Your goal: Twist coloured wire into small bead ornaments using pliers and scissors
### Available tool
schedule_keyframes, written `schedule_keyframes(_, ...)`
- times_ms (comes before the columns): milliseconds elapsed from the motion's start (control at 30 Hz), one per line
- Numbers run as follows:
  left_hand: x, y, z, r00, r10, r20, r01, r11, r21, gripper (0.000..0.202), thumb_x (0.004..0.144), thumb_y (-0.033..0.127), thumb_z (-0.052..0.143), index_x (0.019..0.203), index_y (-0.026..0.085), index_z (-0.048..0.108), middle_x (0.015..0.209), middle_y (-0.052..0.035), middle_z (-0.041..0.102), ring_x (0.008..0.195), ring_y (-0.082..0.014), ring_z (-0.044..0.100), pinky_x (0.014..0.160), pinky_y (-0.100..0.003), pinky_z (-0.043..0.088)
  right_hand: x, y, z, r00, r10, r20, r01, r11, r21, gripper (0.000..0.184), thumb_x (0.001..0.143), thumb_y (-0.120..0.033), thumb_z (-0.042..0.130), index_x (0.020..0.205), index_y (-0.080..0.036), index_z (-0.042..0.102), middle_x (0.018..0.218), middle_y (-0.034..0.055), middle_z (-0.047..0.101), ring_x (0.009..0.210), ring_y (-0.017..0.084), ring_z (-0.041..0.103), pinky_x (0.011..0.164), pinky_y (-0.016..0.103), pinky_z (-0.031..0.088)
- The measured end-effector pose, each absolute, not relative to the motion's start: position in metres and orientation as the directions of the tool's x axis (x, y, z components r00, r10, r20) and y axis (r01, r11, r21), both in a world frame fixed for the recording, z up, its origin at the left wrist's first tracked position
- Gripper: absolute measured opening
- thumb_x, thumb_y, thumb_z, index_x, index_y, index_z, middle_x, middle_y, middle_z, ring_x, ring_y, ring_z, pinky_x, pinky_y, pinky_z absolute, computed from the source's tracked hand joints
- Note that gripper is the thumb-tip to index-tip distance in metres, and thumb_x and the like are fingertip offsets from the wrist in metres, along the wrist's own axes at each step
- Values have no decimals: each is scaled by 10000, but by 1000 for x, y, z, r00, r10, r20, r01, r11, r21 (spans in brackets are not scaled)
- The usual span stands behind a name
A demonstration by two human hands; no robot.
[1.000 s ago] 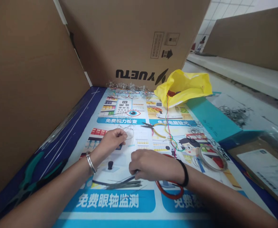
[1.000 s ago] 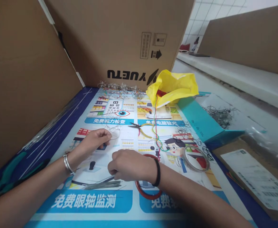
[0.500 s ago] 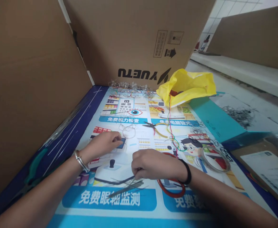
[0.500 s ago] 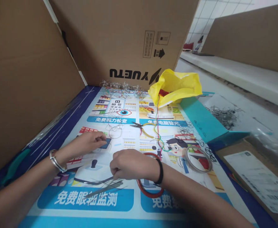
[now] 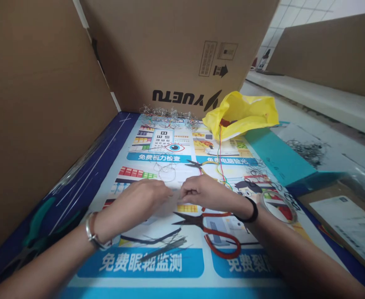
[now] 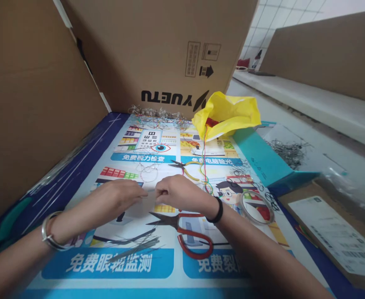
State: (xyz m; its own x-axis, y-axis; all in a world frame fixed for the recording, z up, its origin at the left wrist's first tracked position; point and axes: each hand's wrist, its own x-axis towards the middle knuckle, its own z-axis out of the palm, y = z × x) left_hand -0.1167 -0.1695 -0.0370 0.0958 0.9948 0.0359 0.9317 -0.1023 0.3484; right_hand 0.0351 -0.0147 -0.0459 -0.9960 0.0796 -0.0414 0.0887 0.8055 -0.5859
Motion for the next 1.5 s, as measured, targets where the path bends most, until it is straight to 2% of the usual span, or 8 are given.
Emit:
schedule_keyframes(100, -111, -169, -40, 143, 987, 66, 983, -149, 104, 234, 796, 67, 454, 835, 208, 637, 758, -45, 604, 721, -205, 523, 665, -329, 359, 35, -17, -48, -995, 90, -30, 93, 857, -506, 118, 794, -167, 547, 799, -179, 665, 784, 7, 650, 727, 124, 550, 634, 213, 339)
schedule_keyframes(233, -110, -168, -41, 138, 985, 106, 990, -133, -48, 174, 802, 68, 478, 794, 188, 604, 767, -54, 575, 740, -216, 501, 680, -354, 356, 35, -20, -54, -993, 114, -12, 112, 943, -312, 143, 822, -165, 501, 757, -168, 629, 781, 24, 633, 755, 136, 549, 655, 234, 330)
schedule_keyframes(533, -110, -163, -52, 130, 988, 88, 982, -116, -146, 121, 811, 86, 514, 765, 172, 586, 800, -72, 582, 795, -232, 496, 677, -353, 386, 29, -27, -66, -985, 172, -13, 172, 984, -41, 181, 821, -93, 442, 810, -163, 608, 801, 64, 630, 716, 164, 575, 571, 259, 319)
schedule_keyframes(733, -110, -162, -58, 45, 993, 112, 991, -30, -131, 113, 794, 75, 524, 801, 166, 592, 798, -71, 584, 766, -232, 511, 641, -336, 412, 25, -30, -74, -970, 243, 22, 241, 966, -90, 184, 818, -90, 439, 813, -156, 610, 759, 61, 634, 661, 149, 567, 551, 246, 311)
schedule_keyframes(933, -117, -158, -65, -93, 983, 157, 995, 86, 51, 201, 812, 67, 457, 797, 165, 631, 775, -59, 604, 741, -198, 551, 662, -306, 429, 23, -25, -82, -929, 362, 79, 272, 812, -515, 129, 735, -80, 509, 721, -168, 602, 683, -1, 621, 627, 104, 543, 557, 207, 343)
schedule_keyframes(1133, -127, -155, -70, -289, 948, 130, 841, 186, 508, 189, 813, 183, 495, 831, 203, 682, 816, -24, 663, 780, -165, 594, 696, -272, 431, 19, -24, -90, -872, 461, -163, 308, 260, -915, 27, 696, -156, 574, 711, -169, 556, 587, -36, 565, 533, 96, 558, 516, 209, 425)
schedule_keyframes(1300, -127, -150, -76, -440, 895, -71, 454, 289, 843, 108, 742, 245, 572, 737, 172, 650, 609, 14, 606, 582, -131, 545, 564, -244, 403, 18, -29, -87, -854, 428, -295, 274, -112, -955, 82, 669, -168, 597, 713, -162, 529, 584, -34, 580, 555, 108, 606, 584, 251, 501)
schedule_keyframes(1500, -114, -150, -81, -436, 884, -166, -23, 173, 985, 107, 711, 254, 631, 716, 149, 613, 584, 30, 558, 547, -91, 490, 563, -223, 389, 19, -32, -90, -862, 431, -266, 136, -309, -941, 186, 640, -234, 678, 707, -165, 518, 575, -27, 599, 560, 110, 605, 615, 274, 508)
